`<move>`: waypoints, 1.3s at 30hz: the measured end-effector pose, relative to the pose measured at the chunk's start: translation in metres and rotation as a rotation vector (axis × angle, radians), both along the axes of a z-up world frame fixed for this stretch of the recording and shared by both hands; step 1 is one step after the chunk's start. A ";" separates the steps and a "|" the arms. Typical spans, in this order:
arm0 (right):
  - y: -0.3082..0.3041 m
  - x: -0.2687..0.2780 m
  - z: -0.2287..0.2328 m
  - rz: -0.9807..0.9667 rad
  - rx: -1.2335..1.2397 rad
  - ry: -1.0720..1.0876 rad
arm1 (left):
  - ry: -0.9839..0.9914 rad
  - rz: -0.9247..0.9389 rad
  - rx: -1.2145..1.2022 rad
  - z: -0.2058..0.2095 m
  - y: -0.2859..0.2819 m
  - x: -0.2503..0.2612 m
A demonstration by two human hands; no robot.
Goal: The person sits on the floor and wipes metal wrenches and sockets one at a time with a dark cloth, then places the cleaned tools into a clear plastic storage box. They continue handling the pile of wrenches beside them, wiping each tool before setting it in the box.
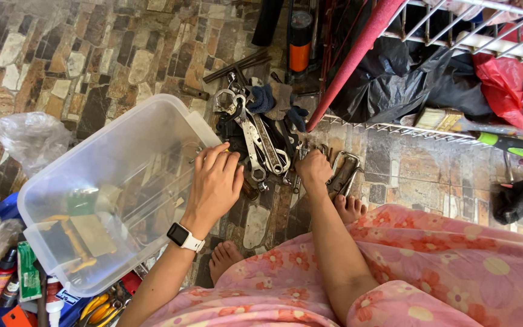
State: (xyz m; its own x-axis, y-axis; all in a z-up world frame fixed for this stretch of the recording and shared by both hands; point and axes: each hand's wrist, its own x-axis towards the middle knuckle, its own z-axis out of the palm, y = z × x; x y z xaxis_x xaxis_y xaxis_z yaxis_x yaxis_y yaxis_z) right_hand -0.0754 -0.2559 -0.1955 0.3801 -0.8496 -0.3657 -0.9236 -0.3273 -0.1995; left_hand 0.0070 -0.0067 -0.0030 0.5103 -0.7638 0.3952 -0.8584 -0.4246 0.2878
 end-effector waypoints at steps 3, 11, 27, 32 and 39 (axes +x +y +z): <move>0.003 -0.002 -0.013 -0.013 -0.036 -0.075 | -0.006 0.000 0.003 0.001 0.000 0.001; -0.001 -0.005 -0.023 0.024 -0.048 -0.095 | 0.001 -0.004 0.000 0.000 0.001 0.001; -0.026 -0.008 0.108 0.097 0.198 -0.228 | -0.017 -0.005 -0.020 -0.006 0.001 0.002; 0.006 0.018 0.198 0.166 0.415 -0.484 | 0.026 0.008 -0.078 -0.002 0.001 0.002; 0.103 0.041 0.283 0.482 0.479 -0.690 | 0.967 0.081 -0.569 0.022 0.005 0.011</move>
